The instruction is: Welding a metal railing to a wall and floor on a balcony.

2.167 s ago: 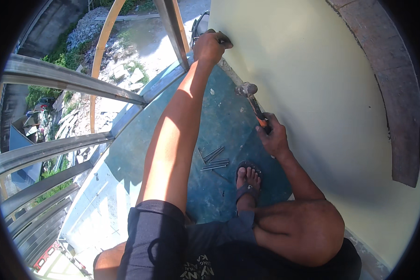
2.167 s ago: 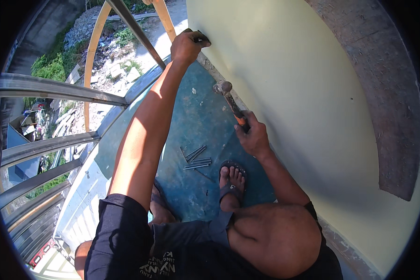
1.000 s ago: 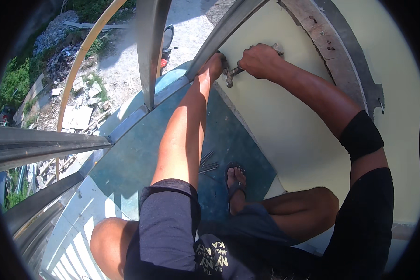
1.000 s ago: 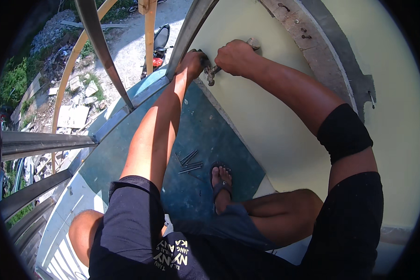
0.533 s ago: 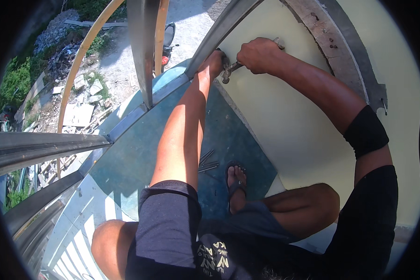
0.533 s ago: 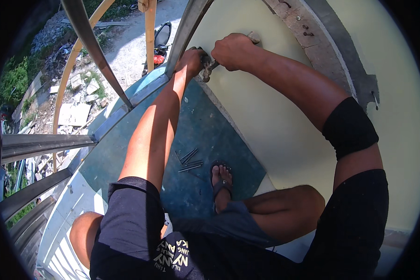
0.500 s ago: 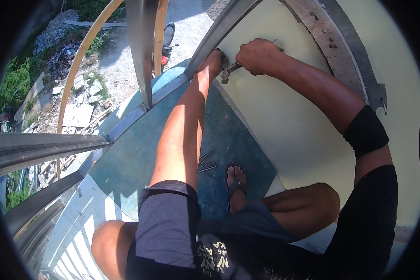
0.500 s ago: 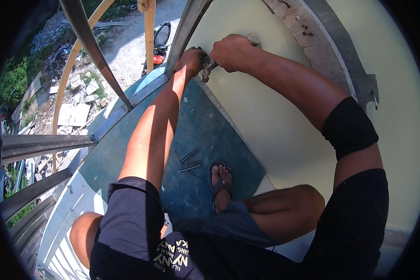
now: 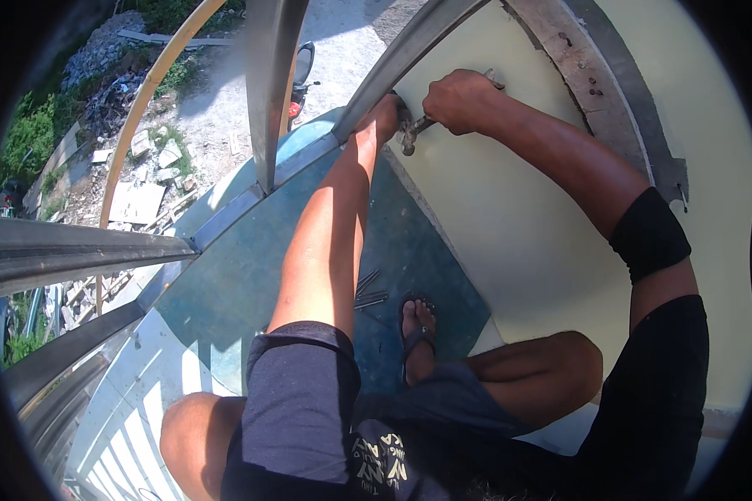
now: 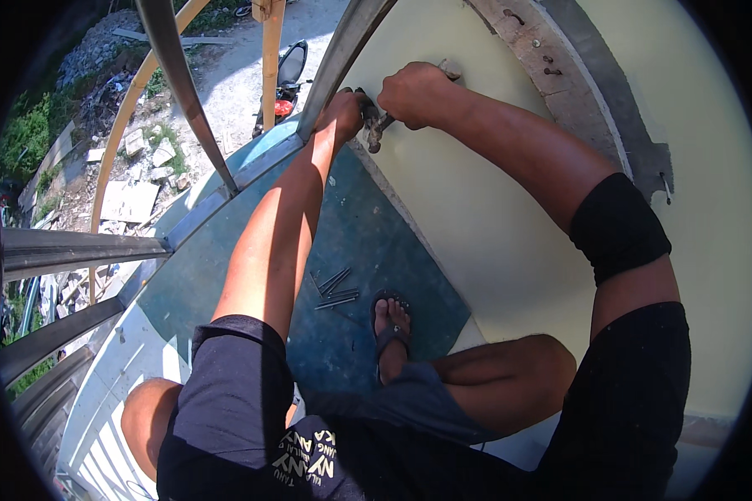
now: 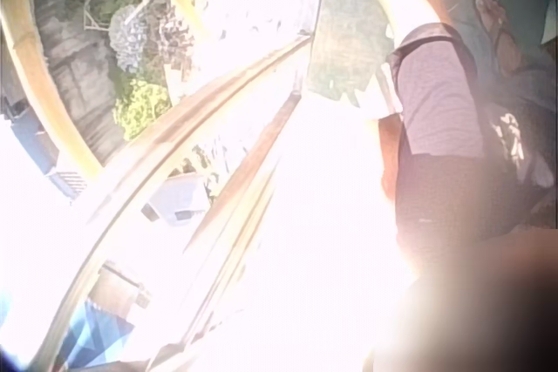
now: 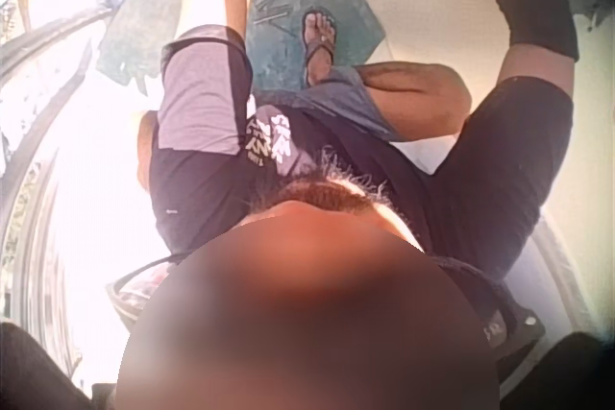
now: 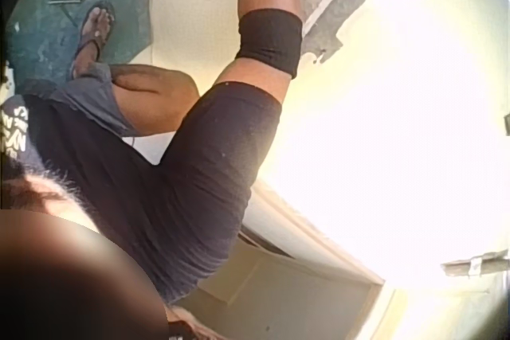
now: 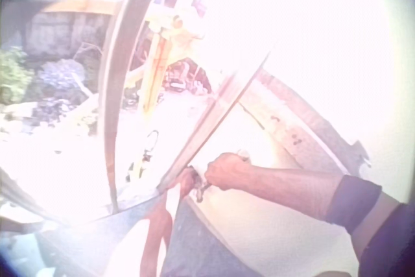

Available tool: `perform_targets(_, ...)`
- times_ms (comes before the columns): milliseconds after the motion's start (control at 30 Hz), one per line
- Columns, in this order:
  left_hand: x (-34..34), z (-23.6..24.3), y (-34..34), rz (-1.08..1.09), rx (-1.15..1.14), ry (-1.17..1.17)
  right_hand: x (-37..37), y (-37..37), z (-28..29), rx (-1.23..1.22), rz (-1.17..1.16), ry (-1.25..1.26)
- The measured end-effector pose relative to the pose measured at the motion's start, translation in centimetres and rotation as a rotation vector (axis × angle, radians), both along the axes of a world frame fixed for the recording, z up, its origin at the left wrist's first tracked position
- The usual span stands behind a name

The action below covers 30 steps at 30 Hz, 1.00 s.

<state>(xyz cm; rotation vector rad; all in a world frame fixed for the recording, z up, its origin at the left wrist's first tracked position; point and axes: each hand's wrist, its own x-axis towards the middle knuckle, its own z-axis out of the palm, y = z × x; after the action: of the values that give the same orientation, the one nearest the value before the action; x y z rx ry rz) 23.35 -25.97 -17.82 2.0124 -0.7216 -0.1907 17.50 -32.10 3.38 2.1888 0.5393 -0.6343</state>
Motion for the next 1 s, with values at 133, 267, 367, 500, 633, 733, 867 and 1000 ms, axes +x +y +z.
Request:
perform_targets(133,-1.7,-0.5,0.4,0.184,-0.119,-0.088,0.1,0.0,0.2,-0.056,-0.028,0.083)
perform_targets(267,-3.6,-0.9,1.3,0.281,0.004,-0.162,0.5,0.1,0.3,-0.060,-0.058,0.132)
perform_targets(367,-4.1,-1.2,0.8,0.423,-0.073,-0.173,0.8,0.6,0.1,-0.110,-0.036,0.177)
perform_targets(500,-3.1,-2.3,-0.3,0.473,-0.173,-0.029,1.0,1.1,0.4,-0.119,-0.007,0.191)
perform_targets(633,-2.7,-3.2,-0.8,0.471,-0.187,-0.009,1.4,1.3,0.9,-0.125,0.005,0.221)
perform_targets(733,-2.7,-3.1,-0.7,0.497,-0.242,0.035,1.8,1.4,0.9,-0.103,0.001,0.192)
perform_targets(867,-2.9,-2.4,-0.2,0.459,-0.282,0.091,2.1,1.3,0.8,-0.122,0.029,0.213)
perform_targets(1000,-2.9,-2.1,0.2,0.380,-0.247,0.053,2.0,1.1,0.8,-0.094,0.032,0.285)
